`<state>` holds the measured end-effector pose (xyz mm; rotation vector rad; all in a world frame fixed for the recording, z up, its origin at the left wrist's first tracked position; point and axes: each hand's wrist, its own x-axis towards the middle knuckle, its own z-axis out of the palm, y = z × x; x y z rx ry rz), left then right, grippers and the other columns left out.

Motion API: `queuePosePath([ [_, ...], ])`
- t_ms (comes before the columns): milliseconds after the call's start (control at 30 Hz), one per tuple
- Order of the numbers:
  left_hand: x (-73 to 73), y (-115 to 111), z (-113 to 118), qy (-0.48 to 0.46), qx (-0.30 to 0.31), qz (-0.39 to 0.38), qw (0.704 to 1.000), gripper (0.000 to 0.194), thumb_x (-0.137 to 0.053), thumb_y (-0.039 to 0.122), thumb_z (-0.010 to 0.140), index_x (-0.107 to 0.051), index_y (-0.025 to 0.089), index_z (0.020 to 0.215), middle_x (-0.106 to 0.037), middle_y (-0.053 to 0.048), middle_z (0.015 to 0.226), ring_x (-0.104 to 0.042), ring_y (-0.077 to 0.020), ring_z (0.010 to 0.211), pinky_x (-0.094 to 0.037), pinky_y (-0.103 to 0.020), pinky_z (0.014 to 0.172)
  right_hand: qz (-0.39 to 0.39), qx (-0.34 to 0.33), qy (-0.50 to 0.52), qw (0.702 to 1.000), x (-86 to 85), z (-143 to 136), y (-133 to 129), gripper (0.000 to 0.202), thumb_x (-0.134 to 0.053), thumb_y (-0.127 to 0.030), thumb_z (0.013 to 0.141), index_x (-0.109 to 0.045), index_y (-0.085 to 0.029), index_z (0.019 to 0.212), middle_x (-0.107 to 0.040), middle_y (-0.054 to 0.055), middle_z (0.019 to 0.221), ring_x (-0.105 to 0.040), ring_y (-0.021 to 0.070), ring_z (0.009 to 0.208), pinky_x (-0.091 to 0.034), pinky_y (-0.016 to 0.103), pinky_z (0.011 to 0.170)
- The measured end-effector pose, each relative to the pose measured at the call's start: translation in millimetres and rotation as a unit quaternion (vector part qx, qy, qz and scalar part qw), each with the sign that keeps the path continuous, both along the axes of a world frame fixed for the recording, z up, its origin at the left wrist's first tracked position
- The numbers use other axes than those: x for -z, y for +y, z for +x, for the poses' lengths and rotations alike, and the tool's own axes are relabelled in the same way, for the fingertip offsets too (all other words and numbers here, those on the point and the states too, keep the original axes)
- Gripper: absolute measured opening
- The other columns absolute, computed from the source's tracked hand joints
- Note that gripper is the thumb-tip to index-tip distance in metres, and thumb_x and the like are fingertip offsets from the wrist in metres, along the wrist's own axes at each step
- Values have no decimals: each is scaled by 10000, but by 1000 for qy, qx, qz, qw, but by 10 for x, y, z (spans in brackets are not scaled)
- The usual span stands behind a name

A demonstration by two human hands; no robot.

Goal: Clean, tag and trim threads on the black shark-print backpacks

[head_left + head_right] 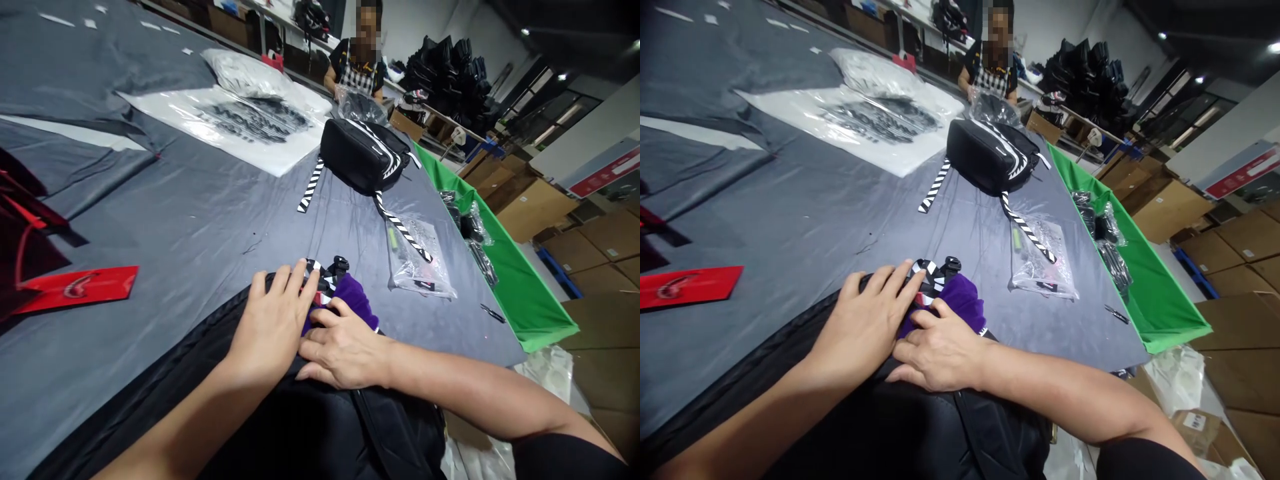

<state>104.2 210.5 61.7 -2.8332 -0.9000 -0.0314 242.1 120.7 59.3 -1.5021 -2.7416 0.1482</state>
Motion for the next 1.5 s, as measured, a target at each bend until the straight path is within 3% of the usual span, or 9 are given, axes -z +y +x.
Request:
queuePosePath([
  [200,25,17,8,-1,2,-3,1000,641,-514,137,824,-402,116,1455,-358,-194,1522,-422,-372,1275,-349,-529,993,-17,23,-20,999,-27,3,-5,484,-349,-561,980,-603,-178,830,-668,19,722,-447,207,829,-259,419,914],
  [367,8,19,23,0,-3,7,1000,589,-440,91,850,-434,127,1438,-379,-183,1513,-450,-359,1259,-361,-522,976,7,-1,-8,1000,-26,6,-2,416,-386,-521,985,-604,-173,917,-695,21,867,-459,217,939,-249,423,944],
  [500,-17,17,30,2,-9,-22,1000,640,-548,137,811,-430,129,1440,-370,-179,1519,-431,-366,1282,-362,-519,985,9,16,-11,1000,-2,24,-24,432,-396,-540,975,-581,-179,826,-667,9,733,-454,199,829,-245,430,960],
  [667,-6,19,33,4,-13,-13,1000,590,-487,112,856,-428,146,1442,-369,-169,1523,-434,-347,1286,-347,-525,1000,22,-16,0,1000,11,53,2,397,-404,-524,977,-585,-175,922,-694,31,860,-473,215,941,-219,449,1014],
  [800,-18,28,43,14,-18,-39,999,640,-587,193,835,-415,142,1449,-354,-169,1531,-410,-353,1306,-349,-520,1012,22,-4,-2,1000,31,52,27,415,-408,-526,974,-571,-185,805,-662,9,714,-468,194,824,-218,449,1020],
  [967,-32,38,64,24,-23,-34,999,556,-462,131,893,-421,169,1446,-362,-142,1533,-428,-322,1299,-365,-506,1006,29,-9,34,999,53,62,19,419,-409,-553,965,-581,-171,947,-693,32,848,-481,217,970,-190,469,1048],
  [1167,-38,33,68,21,-24,-49,998,669,-644,227,814,-426,157,1442,-358,-156,1532,-411,-343,1313,-365,-512,1017,16,-3,12,1000,70,73,-6,430,-412,-563,959,-568,-186,824,-662,8,717,-484,194,830,-167,463,1072],
  [1367,5,49,93,23,-34,-37,998,555,-458,123,891,-429,178,1442,-363,-138,1533,-435,-328,1297,-365,-522,1014,-3,26,52,998,149,-14,16,421,-522,-591,900,-569,-178,964,-696,20,857,-496,230,1023,-112,500,1089],
  [1500,-11,45,80,27,-30,-44,998,578,-531,170,870,-434,184,1440,-367,-139,1531,-427,-326,1307,-373,-510,1019,-5,35,28,999,173,-12,17,418,-509,-594,905,-576,-182,890,-689,27,811,-512,216,949,-177,462,1071],
])
